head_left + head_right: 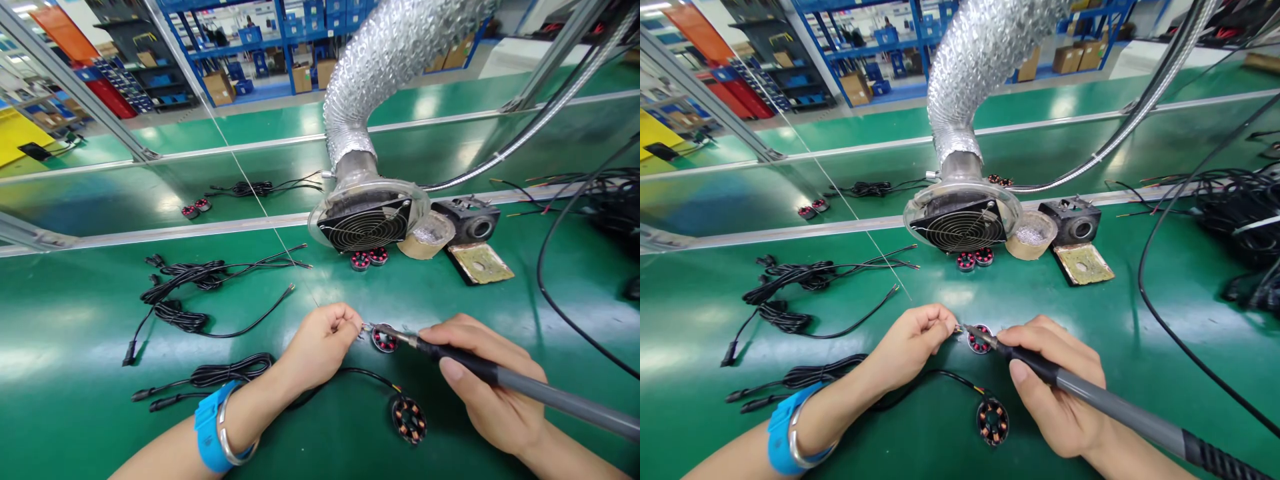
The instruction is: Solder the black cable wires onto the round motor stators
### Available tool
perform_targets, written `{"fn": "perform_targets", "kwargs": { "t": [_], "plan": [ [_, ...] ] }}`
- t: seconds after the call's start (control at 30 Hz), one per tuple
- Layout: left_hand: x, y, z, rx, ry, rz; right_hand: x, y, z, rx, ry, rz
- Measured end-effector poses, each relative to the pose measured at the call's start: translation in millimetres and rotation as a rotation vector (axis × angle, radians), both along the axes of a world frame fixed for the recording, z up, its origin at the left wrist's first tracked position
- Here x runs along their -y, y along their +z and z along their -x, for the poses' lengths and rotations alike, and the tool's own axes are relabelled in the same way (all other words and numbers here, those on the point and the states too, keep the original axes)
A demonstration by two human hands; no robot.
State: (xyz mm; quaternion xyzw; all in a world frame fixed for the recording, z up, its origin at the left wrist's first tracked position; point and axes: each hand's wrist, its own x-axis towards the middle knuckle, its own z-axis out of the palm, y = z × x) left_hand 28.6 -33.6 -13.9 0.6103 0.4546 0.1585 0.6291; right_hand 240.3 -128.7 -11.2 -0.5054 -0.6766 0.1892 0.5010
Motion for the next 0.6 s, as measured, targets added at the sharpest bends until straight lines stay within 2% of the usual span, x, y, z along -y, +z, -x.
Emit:
{"fn": "perform_targets", "kwargs": {
  "t": [0.47, 0.6],
  "plan": [
    [-0.6, 1.5, -0.9, -0.012, -0.012, -0.007, -0.2, 13.6, 9.2, 0.056, 0.075, -0.075],
    [-0.3, 1.1, -0.3, -0.010, -0.007, -0.012, 0.8, 14.5, 8.7, 0.064, 0.057, -0.078]
  ]
}}
